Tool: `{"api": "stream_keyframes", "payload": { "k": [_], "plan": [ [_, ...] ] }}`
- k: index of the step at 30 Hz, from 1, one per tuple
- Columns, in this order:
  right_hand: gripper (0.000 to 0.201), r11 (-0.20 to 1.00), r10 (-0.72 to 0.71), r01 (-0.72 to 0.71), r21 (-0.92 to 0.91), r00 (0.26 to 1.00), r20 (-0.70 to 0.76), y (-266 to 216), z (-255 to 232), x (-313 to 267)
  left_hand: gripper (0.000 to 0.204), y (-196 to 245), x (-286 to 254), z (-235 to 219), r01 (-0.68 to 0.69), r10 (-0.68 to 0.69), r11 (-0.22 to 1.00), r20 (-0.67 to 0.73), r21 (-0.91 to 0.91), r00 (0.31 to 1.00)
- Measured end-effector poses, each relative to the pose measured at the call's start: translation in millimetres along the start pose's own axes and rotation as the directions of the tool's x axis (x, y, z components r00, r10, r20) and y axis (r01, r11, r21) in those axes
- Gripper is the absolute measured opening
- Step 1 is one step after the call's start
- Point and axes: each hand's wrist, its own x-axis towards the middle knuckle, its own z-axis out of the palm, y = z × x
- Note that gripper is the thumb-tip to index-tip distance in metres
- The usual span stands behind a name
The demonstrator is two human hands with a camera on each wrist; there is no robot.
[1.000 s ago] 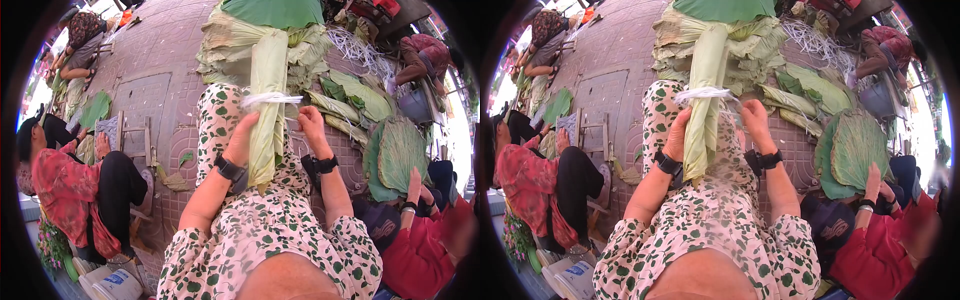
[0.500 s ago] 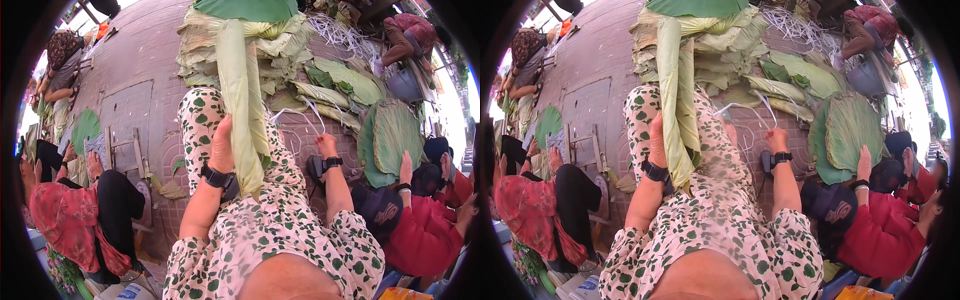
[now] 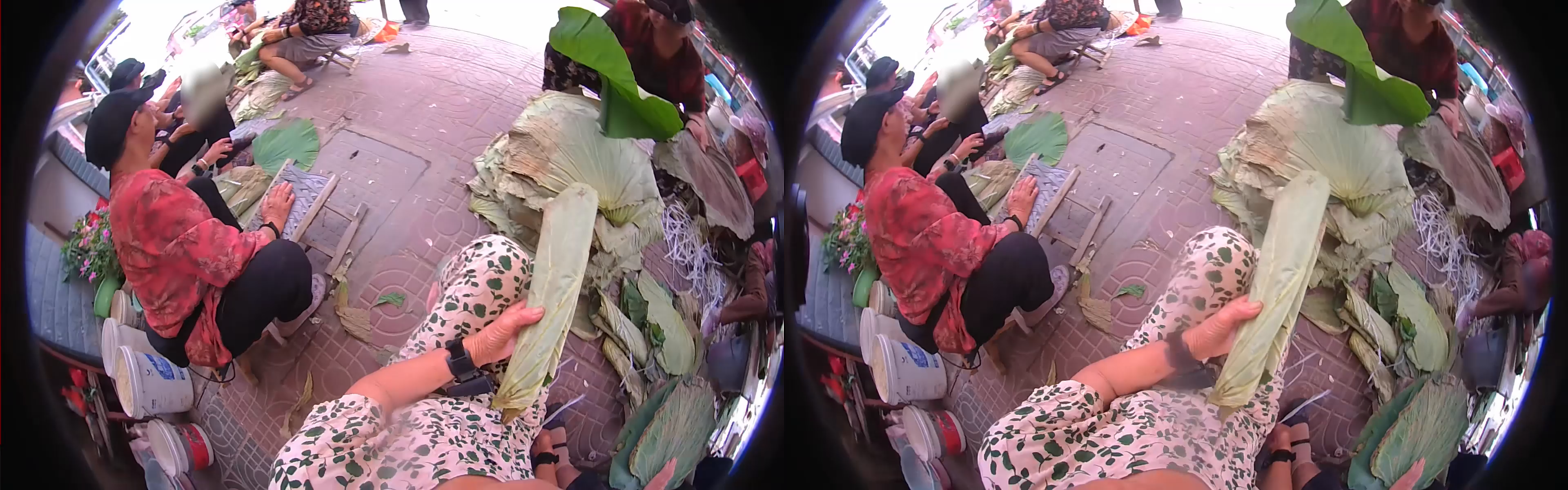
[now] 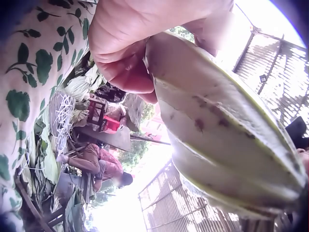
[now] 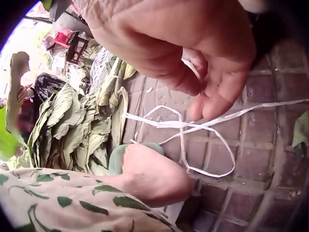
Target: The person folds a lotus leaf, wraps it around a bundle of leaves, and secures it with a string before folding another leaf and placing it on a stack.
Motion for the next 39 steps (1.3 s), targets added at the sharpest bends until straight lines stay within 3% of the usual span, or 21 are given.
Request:
{"api": "stream_keyframes", "payload": {
  "k": [2,6,11,13,15,16,18,19,21,25,27,28,30,34,39],
  "plan": [
    [0.027,0.988,-0.014,0.027,-0.15,0.996,0.088,-32,30,23,0.057,-4,5,-2,-0.017,0.017,0.999,-0.007,0.037,1.0],
    [0.031,0.871,-0.113,0.196,-0.451,0.973,0.203,-89,70,-25,0.058,5,5,2,-0.04,0.041,0.995,-0.011,0.086,0.999],
    [0.04,0.613,-0.236,0.398,-0.683,0.917,0.323,-147,82,-121,0.059,9,3,0,-0.033,0.039,0.993,-0.047,0.111,0.998],
    [0.04,0.471,-0.306,0.451,-0.758,0.89,0.339,-181,97,-131,0.06,11,2,2,-0.051,0.058,0.991,-0.051,0.127,0.997],
    [0.036,0.56,-0.413,0.59,-0.582,0.808,0.421,-203,98,-133,0.061,12,0,5,-0.066,0.074,0.987,-0.053,0.144,0.996],
    [0.036,0.557,-0.41,0.593,-0.581,0.805,0.428,-211,107,-148,0.061,13,-2,7,-0.076,0.084,0.984,-0.045,0.159,0.995],
    [0.034,0.666,-0.488,0.679,-0.308,0.709,0.509,-230,123,-188,0.062,14,-4,7,-0.088,0.096,0.98,-0.037,0.176,0.995],
    [0.034,0.667,-0.485,0.679,-0.307,0.708,0.512,-238,127,-204,0.062,14,-3,5,-0.076,0.084,0.981,-0.037,0.179,0.996],
    [0.033,0.587,-0.605,0.799,-0.135,0.543,0.582,-249,126,-234,0.062,15,-2,5,-0.062,0.07,0.981,-0.04,0.184,0.997],
    [0.035,0.548,-0.69,0.835,-0.046,0.483,0.539,-255,107,-277,0.06,18,-5,2,-0.068,0.078,0.98,-0.044,0.185,0.996],
    [0.037,0.363,-0.801,0.931,-0.038,0.333,0.498,-255,97,-300,0.059,18,-7,2,-0.066,0.078,0.976,-0.05,0.206,0.996],
    [0.037,0.36,-0.807,0.932,-0.035,0.33,0.489,-258,89,-311,0.058,18,-8,3,-0.07,0.083,0.977,-0.055,0.203,0.995],
    [0.04,0.253,-0.853,0.966,0.047,0.199,0.483,-260,76,-334,0.057,17,-10,6,-0.064,0.076,0.977,-0.05,0.202,0.996],
    [0.043,0.157,-0.898,0.982,0.109,0.096,0.429,-263,70,-371,0.051,18,-13,11,-0.065,0.076,0.985,-0.069,0.159,0.995],
    [0.049,0.062,-0.784,0.96,0.273,-0.122,0.609,-296,74,-386,0.05,18,-14,10,-0.066,0.074,0.986,-0.048,0.152,0.996]
  ]
}}
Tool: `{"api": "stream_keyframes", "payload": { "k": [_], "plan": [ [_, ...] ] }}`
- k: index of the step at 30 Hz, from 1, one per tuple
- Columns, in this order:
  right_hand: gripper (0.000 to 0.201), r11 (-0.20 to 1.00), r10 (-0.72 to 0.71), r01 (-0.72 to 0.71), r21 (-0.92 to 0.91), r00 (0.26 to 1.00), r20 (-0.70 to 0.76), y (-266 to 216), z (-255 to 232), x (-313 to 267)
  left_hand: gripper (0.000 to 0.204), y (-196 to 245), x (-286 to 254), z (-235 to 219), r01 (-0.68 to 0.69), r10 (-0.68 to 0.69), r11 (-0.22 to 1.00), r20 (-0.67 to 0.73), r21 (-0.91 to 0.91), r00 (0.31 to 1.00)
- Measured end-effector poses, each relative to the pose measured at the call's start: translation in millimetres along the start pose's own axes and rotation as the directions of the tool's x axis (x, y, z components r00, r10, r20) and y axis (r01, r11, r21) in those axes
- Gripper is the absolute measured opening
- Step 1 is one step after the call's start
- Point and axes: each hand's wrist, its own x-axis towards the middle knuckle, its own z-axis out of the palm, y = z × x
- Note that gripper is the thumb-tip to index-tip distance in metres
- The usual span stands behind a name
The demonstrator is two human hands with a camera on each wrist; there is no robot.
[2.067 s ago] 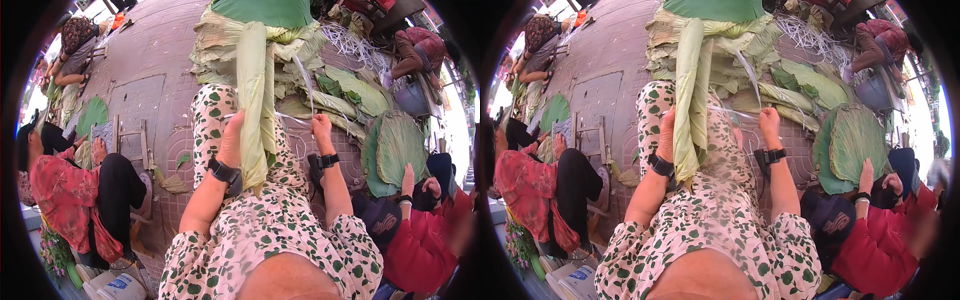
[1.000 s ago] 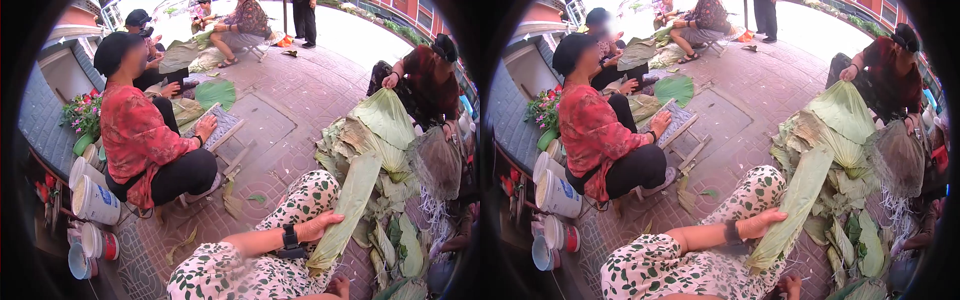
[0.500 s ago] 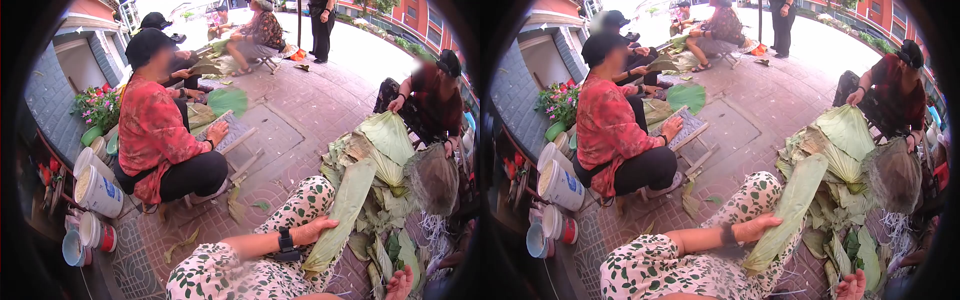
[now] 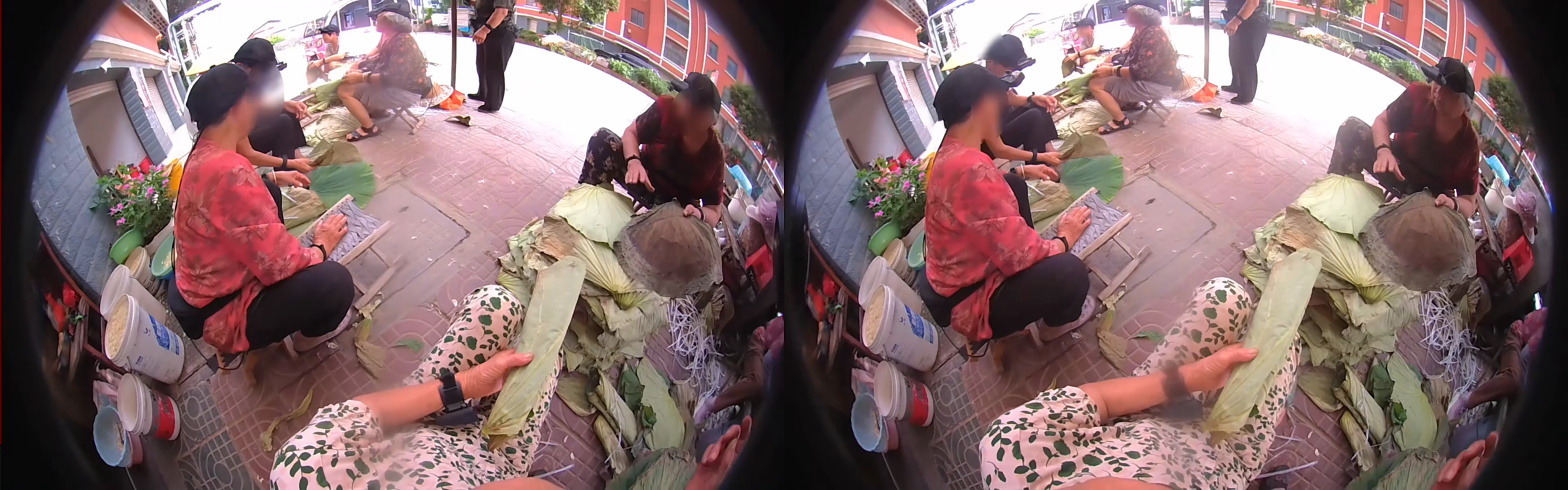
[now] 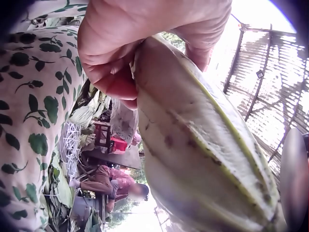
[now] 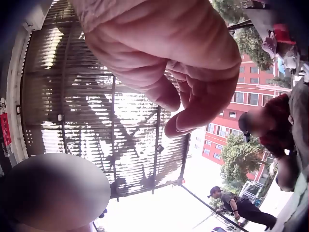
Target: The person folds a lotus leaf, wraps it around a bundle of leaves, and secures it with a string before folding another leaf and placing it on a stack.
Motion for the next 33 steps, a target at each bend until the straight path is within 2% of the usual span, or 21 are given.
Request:
{"api": "stream_keyframes", "payload": {
  "k": [4,6,7,8,9,10,11,12,13,16,18,20,22,23,26,28,30,33],
  "plan": [
    [0.059,0.996,-0.027,0.034,-0.077,0.996,0.081,-8,4,40,0.047,1,-4,-9,0.012,-0.012,1.0,-0.006,-0.022,1.0],
    [0.033,0.995,-0.097,0.098,0.02,0.994,-0.05,-14,25,67,0.047,5,-10,-11,0.01,-0.01,0.999,0.001,-0.044,1.0],
    [0.033,0.995,-0.101,0.102,0.021,0.994,-0.041,-15,13,84,0.047,8,-14,-11,0.005,-0.005,0.999,-0.011,-0.044,1.0],
    [0.036,0.99,-0.14,0.137,0.028,0.96,0.244,-15,-14,110,0.047,10,-17,-11,-0.006,0.005,0.999,-0.01,-0.045,1.0],
    [0.039,0.985,-0.168,0.169,0.045,0.845,0.508,-16,-26,128,0.047,12,-22,-12,-0.033,0.032,0.999,-0.028,-0.021,0.999],
    [0.039,0.984,-0.174,0.173,0.051,0.84,0.514,-18,-7,132,0.047,12,-26,-11,-0.058,0.059,0.998,-0.047,0.007,0.997],
    [0.04,0.966,-0.258,0.24,0.095,0.905,0.339,-17,20,137,0.049,17,-31,-11,-0.068,0.07,0.997,-0.05,0.037,0.996],
    [0.042,0.942,-0.329,0.312,0.126,0.933,0.148,-15,47,142,0.049,22,-35,-12,-0.077,0.079,0.996,-0.05,0.038,0.996],
    [0.042,0.941,-0.329,0.31,0.132,0.932,0.154,-12,64,154,0.05,28,-37,-13,-0.097,0.104,0.991,-0.071,0.096,0.992],
    [0.045,0.962,-0.209,0.141,0.232,0.931,0.3,18,87,183,0.052,49,-46,-9,-0.145,0.162,0.974,-0.087,0.174,0.983],
    [0.042,0.938,-0.201,0.083,0.335,0.921,0.334,46,135,183,0.051,64,-45,-8,-0.186,0.223,0.951,-0.129,0.248,0.966],
    [0.037,0.921,-0.059,-0.112,0.374,0.907,0.416,83,164,195,0.051,82,-44,-6,-0.224,0.266,0.935,-0.123,0.275,0.956],
    [0.031,0.877,0.103,-0.287,0.386,0.896,0.431,118,195,196,0.051,97,-43,-2,-0.271,0.318,0.908,-0.105,0.32,0.942],
    [0.03,0.857,0.162,-0.356,0.372,0.872,0.462,136,206,197,0.053,105,-42,-1,-0.258,0.314,0.905,-0.125,0.337,0.941],
    [0.027,0.78,0.35,-0.55,0.297,0.778,0.521,201,231,201,0.053,123,-33,7,-0.329,0.395,0.875,-0.132,0.355,0.909],
    [0.026,0.743,0.425,-0.622,0.247,0.724,0.544,241,244,196,0.054,134,-24,4,-0.371,0.442,0.855,-0.134,0.362,0.887],
    [0.026,0.703,0.447,-0.68,0.206,0.649,0.615,267,255,190,0.054,144,-12,3,-0.428,0.481,0.833,-0.076,0.352,0.873],
    [0.027,0.681,0.475,-0.71,0.176,0.612,0.632,291,261,182,0.051,156,4,2,-0.412,0.495,0.817,-0.124,0.403,0.86]
  ]
}}
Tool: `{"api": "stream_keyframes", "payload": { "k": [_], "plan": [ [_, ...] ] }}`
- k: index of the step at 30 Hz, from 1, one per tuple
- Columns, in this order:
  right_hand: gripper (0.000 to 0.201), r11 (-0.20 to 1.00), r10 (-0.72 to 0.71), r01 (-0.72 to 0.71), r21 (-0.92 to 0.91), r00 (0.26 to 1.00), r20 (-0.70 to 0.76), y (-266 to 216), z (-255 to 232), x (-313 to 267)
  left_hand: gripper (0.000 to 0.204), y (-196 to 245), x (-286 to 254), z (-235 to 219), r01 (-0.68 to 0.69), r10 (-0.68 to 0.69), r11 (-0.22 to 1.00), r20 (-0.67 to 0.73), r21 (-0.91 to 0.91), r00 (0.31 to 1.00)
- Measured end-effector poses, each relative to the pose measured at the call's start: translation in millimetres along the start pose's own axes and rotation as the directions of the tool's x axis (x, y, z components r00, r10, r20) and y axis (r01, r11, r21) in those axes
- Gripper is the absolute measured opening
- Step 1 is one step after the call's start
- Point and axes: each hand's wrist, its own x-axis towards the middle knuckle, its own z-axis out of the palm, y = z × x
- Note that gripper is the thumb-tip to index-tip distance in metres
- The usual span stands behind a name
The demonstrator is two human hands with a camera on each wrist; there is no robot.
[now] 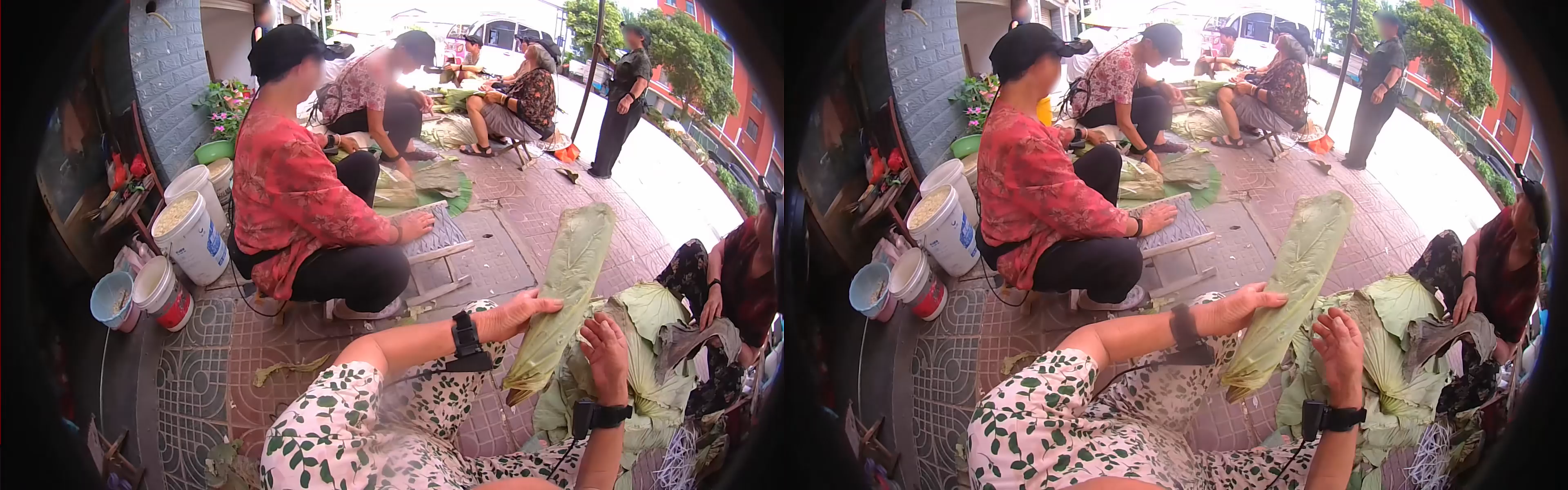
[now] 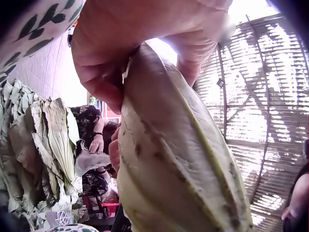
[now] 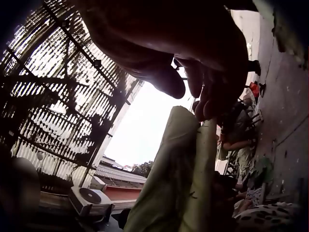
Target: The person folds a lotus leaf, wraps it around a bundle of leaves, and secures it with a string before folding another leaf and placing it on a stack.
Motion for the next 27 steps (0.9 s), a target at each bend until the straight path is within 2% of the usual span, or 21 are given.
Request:
{"api": "stream_keyframes", "payload": {
  "k": [7,11,15,17,19,23,26,27],
  "plan": [
    [0.037,0.991,0.031,-0.039,0.126,0.997,0.068,18,-25,14,0.055,-12,51,5,0.112,-0.088,0.973,-0.126,0.202,0.988],
    [0.038,0.98,-0.003,-0.027,0.199,0.989,0.149,20,-36,30,0.057,-27,79,6,0.188,-0.163,0.952,-0.121,0.241,0.979],
    [0.036,0.99,-0.015,0.002,0.139,0.996,0.088,32,-56,46,0.061,-36,99,4,0.232,-0.214,0.938,-0.098,0.257,0.972],
    [0.038,0.999,-0.038,0.037,0.012,0.993,0.116,38,-61,49,0.062,-37,107,8,0.248,-0.235,0.926,-0.078,0.285,0.969],
    [0.039,0.997,-0.046,0.041,0.072,0.996,0.074,46,-71,53,0.063,-40,120,12,0.269,-0.27,0.894,-0.049,0.359,0.962],
    [0.04,0.98,-0.093,0.095,0.173,0.996,-0.017,49,-76,53,0.063,-51,138,8,0.262,-0.282,0.892,0.001,0.369,0.959],
    [0.038,0.984,-0.135,0.142,0.104,0.988,-0.071,55,-82,57,0.064,-61,148,-4,0.299,-0.327,0.892,0.029,0.339,0.944],
    [0.038,0.984,-0.135,0.143,0.105,0.988,-0.081,56,-82,57,0.064,-60,148,-5,0.325,-0.346,0.873,-0.009,0.364,0.938]
  ]
}}
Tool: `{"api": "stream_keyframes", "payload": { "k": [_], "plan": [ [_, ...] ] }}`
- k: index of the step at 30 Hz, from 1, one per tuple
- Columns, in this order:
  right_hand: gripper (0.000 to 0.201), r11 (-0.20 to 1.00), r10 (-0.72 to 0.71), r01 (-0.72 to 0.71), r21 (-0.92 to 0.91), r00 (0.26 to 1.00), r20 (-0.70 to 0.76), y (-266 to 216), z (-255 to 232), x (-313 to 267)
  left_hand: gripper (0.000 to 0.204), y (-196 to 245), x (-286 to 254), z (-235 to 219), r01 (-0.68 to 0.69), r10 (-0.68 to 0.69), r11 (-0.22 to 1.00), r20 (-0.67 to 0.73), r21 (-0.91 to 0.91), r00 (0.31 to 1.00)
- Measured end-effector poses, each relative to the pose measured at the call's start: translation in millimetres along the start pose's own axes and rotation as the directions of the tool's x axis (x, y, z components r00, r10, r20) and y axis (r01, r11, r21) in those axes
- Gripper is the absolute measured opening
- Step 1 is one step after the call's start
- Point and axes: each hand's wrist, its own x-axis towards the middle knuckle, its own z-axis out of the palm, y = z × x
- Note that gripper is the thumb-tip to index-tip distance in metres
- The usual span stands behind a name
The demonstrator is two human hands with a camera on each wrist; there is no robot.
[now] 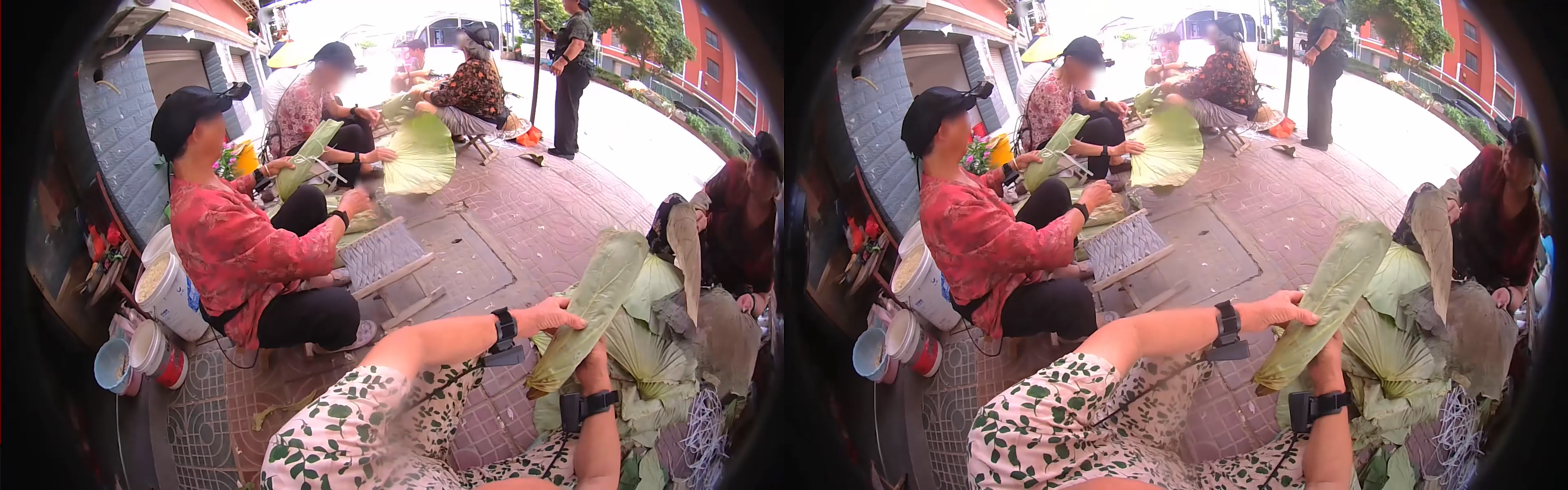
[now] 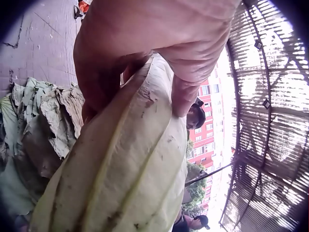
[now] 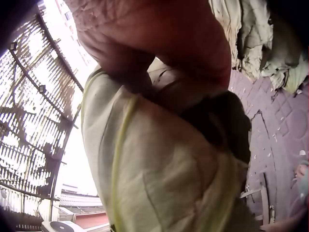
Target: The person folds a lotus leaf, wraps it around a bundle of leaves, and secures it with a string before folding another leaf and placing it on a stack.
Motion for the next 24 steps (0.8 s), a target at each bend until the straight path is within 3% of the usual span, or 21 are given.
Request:
{"api": "stream_keyframes", "payload": {
  "k": [2,4,9,13,15,17,18,19,20,22,23,24],
  "plan": [
    [0.035,0.998,0.05,-0.056,-0.043,0.99,-0.134,-2,1,3,0.064,-1,-1,-1,0.04,-0.04,0.999,-0.022,0.018,0.999],
    [0.033,0.996,0.038,-0.05,-0.077,0.989,-0.145,-10,10,1,0.064,4,-5,2,0.087,-0.083,0.996,-0.141,0.018,0.986],
    [0.033,0.99,-0.043,0.011,-0.137,0.973,-0.226,2,-3,11,0.079,-3,0,4,0.019,-0.023,1.0,-0.21,-0.019,0.977],
    [0.031,0.982,-0.077,0.009,-0.191,0.932,-0.353,7,-8,13,0.072,-3,-1,9,0.031,-0.036,0.999,-0.244,-0.027,0.969],
    [0.029,0.911,-0.181,0.024,-0.412,0.92,-0.347,3,-3,13,0.064,3,-4,11,0.038,-0.053,0.997,-0.229,-0.07,0.972],
    [0.028,0.865,-0.247,0.062,-0.497,0.917,-0.315,-1,8,7,0.06,8,-12,18,-0.002,-0.011,0.998,-0.204,-0.063,0.979],
    [0.027,0.808,-0.309,0.102,-0.58,0.912,-0.271,-3,12,3,0.057,9,-14,21,-0.048,0.036,0.997,-0.181,-0.059,0.983],
    [0.026,0.649,-0.428,0.167,-0.743,0.887,-0.174,0,8,5,0.054,8,-13,20,-0.035,0.022,0.996,-0.171,-0.076,0.985],
    [0.026,0.649,-0.427,0.166,-0.742,0.887,-0.176,1,9,4,0.054,0,-8,15,-0.034,0.02,0.997,-0.17,-0.076,0.985],
    [0.026,0.528,-0.473,0.132,-0.839,0.866,-0.161,-3,22,1,0.047,-11,1,11,-0.141,0.127,0.989,-0.228,-0.047,0.965],
    [0.031,0.559,-0.448,0.128,-0.819,0.878,-0.168,-4,22,0,0.047,-15,5,6,-0.14,0.126,0.989,-0.224,-0.047,0.966],
    [0.031,0.559,-0.449,0.125,-0.82,0.877,-0.172,-4,20,0,0.041,-10,4,3,-0.079,0.036,0.986,-0.275,-0.146,0.961]
  ]
}}
